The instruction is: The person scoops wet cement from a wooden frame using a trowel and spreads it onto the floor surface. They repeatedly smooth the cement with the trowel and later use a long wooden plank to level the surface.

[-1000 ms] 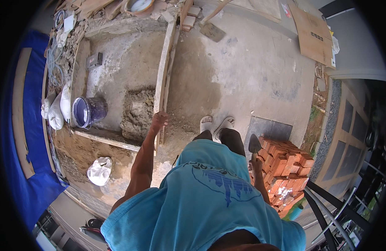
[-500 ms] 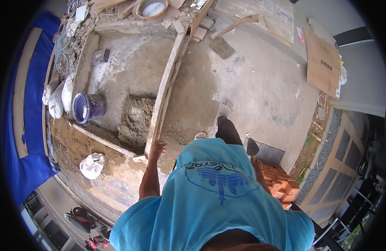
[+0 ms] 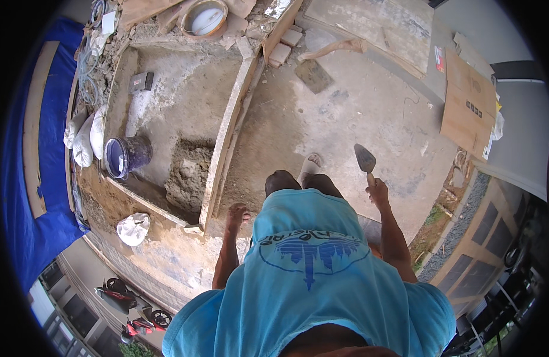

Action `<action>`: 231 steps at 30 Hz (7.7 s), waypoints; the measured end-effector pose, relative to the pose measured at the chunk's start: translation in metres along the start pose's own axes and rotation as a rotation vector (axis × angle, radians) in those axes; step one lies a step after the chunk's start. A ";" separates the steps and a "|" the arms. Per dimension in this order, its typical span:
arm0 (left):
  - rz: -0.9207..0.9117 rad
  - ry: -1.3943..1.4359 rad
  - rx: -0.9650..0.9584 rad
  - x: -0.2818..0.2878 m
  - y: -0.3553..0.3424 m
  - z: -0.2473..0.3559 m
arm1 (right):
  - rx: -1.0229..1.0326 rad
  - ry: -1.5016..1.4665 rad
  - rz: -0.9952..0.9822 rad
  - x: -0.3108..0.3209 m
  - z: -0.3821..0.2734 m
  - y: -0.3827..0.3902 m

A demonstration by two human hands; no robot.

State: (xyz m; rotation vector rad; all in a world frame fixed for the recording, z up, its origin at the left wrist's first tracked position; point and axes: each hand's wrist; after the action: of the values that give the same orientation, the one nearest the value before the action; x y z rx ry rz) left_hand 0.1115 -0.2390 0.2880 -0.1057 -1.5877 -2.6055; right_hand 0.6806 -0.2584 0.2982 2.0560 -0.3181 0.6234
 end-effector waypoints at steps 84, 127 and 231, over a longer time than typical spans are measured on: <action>0.160 -0.137 -0.129 0.052 -0.103 0.157 | -0.048 0.022 -0.201 -0.042 -0.228 -0.051; 0.833 -0.852 -0.447 -0.057 -0.436 0.264 | 0.289 0.099 -0.383 -0.212 -0.216 -0.138; 0.805 -0.729 -0.535 -0.061 -0.446 0.268 | 0.674 0.613 -0.057 -0.526 -0.175 -0.474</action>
State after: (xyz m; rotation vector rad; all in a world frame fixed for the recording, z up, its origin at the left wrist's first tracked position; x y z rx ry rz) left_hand 0.1261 0.2050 0.0103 -1.4988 -0.6097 -2.2789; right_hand 0.4022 0.1317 -0.2515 2.3362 0.3572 1.4190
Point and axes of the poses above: each hand's wrist, its own y-axis away from the middle knuckle, its own x-axis out of the back of the hand, z = x × y, and after that the axes turned 1 degree about -y, right-handed
